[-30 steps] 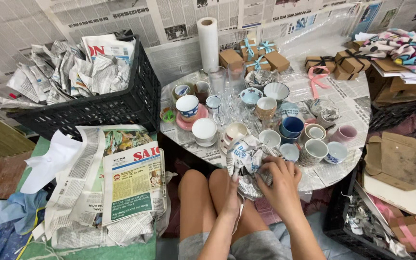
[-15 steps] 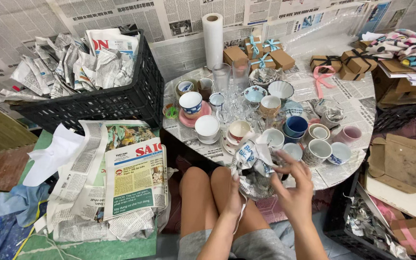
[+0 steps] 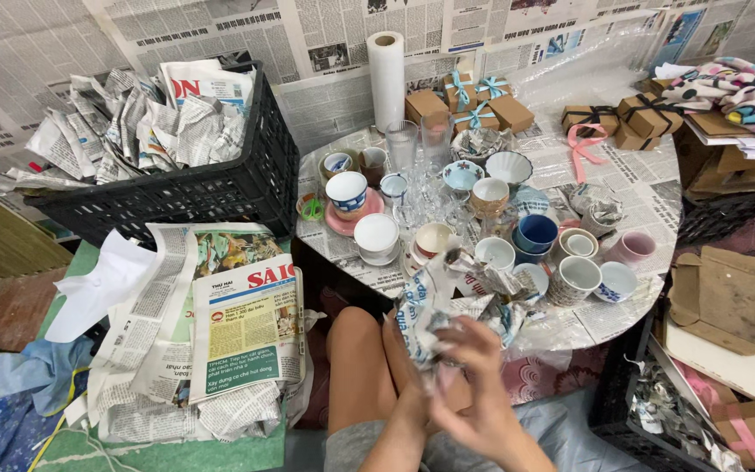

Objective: The person sits on the floor and wraps various ceramic cups and bowls with newspaper. They pick up each item, fold newspaper around it, and place the wrapped item into a black plastic crate. The person handles multiple cups and bowls one at a time.

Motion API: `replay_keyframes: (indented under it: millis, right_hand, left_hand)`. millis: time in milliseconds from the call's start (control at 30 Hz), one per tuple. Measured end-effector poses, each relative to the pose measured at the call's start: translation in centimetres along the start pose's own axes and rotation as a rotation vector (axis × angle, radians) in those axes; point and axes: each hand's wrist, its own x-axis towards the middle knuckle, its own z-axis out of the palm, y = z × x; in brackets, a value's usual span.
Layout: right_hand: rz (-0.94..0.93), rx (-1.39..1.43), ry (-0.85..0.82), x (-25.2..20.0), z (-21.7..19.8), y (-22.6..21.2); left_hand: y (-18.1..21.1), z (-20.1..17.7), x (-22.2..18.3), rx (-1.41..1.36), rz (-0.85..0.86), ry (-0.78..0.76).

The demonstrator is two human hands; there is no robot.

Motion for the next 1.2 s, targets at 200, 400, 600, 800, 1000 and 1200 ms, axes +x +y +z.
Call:
replay_keyframes:
  millis: [200, 400, 600, 800, 1000, 1200]
  right_hand:
    - [0.193, -0.409, -0.211, 3.8, -5.4, 1.8]
    - [0.361, -0.757, -0.484, 5.6, -5.5, 3.4]
    - [0.053, -0.488, -0.366, 5.1, -6.2, 1.5]
    - [0.154, -0.233, -0.505, 2.7, -4.3, -1.0]
    - [0.172, -0.293, -0.375, 3.8, -4.3, -1.7]
    - [0.218, -0.612, -0.589, 6.5, -5.4, 1.3]
  left_hand:
    - [0.6, -2.0, 1.4, -0.022, 0.1, 0.057]
    - [-1.7, -5.0, 1.9, -0.024, -0.003, 0.162]
    - [-0.4, -4.1, 2.2, -0.11, -0.058, 0.242]
    - [-0.5, -2.5, 1.6, -0.075, -0.067, 0.217]
    - [-0.3, -2.9, 1.6, -0.039, -0.02, 0.186]
    - [0.0, -4.3, 3.2, -0.02, 0.103, 0.18]
